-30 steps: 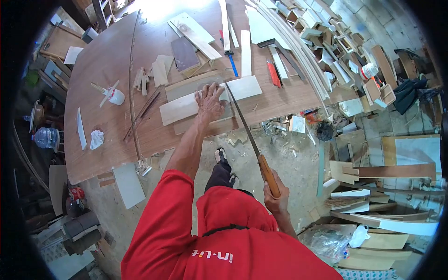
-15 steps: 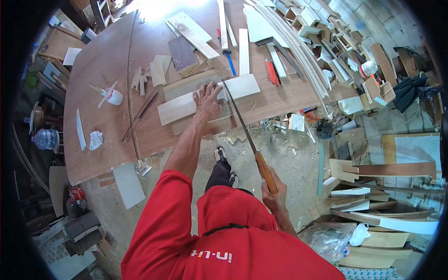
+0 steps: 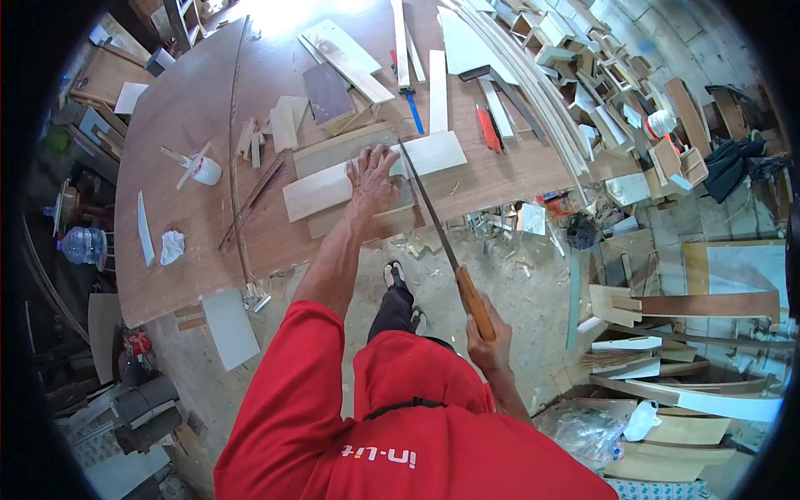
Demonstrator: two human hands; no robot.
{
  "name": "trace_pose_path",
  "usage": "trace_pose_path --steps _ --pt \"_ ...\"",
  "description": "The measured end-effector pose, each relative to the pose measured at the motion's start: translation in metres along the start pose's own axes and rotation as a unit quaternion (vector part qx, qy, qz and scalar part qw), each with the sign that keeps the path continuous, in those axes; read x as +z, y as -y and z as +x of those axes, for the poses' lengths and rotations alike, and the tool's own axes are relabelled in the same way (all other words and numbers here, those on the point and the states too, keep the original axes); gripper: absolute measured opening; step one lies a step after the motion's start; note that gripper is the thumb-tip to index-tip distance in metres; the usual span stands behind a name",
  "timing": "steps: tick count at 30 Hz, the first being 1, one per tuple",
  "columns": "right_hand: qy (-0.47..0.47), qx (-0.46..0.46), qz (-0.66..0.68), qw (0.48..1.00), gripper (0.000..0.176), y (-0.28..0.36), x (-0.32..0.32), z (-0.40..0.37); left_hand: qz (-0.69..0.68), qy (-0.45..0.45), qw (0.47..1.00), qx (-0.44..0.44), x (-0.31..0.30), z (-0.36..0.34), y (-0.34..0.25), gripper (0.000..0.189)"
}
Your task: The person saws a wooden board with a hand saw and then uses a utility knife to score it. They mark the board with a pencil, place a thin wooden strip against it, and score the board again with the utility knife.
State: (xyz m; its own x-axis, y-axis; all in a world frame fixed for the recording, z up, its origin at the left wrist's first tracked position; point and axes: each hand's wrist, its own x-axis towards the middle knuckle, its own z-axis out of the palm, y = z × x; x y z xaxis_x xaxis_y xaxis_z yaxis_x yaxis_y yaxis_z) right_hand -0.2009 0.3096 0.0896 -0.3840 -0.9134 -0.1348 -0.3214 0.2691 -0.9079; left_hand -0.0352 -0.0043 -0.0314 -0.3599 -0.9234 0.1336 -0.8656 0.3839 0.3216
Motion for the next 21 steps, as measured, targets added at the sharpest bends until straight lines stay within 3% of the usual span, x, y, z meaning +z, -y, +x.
trace_pose_path --steps 2,4,6,10,14,15,16,18,21 --pt "0.025 -0.01 0.06 0.998 0.048 0.006 -0.009 -0.015 -0.005 -0.002 1.0 -0.003 -0.001 0.002 -0.001 0.062" --pt "0.014 -0.018 0.025 0.999 0.049 -0.007 -0.004 -0.009 -0.01 0.004 1.0 -0.004 -0.003 -0.002 -0.003 0.061" --pt "0.026 0.038 0.061 0.997 0.051 -0.006 0.007 0.011 -0.024 0.015 1.0 -0.006 -0.009 -0.001 -0.006 0.061" --pt "0.032 -0.023 0.048 0.998 0.049 -0.004 -0.008 -0.009 -0.015 0.004 1.0 -0.012 -0.005 0.002 -0.003 0.061" --pt "0.032 0.003 0.001 0.999 0.049 -0.006 0.003 0.015 -0.022 -0.008 1.0 0.004 0.008 -0.008 -0.001 0.062" --pt "-0.006 -0.073 -0.012 0.997 0.049 -0.014 0.006 0.011 -0.015 -0.022 1.0 0.007 0.006 0.001 0.002 0.062" --pt "-0.007 -0.075 -0.011 0.997 0.049 -0.02 0.004 0.001 -0.015 -0.024 1.0 0.009 0.001 0.003 0.0 0.062" --pt "0.019 -0.059 0.044 0.997 0.048 -0.025 -0.005 -0.011 -0.019 0.005 1.0 -0.007 -0.005 -0.001 -0.004 0.065" --pt "0.021 -0.024 0.007 0.999 0.048 -0.013 -0.002 0.011 -0.03 -0.006 1.0 0.001 -0.007 -0.002 -0.006 0.066"
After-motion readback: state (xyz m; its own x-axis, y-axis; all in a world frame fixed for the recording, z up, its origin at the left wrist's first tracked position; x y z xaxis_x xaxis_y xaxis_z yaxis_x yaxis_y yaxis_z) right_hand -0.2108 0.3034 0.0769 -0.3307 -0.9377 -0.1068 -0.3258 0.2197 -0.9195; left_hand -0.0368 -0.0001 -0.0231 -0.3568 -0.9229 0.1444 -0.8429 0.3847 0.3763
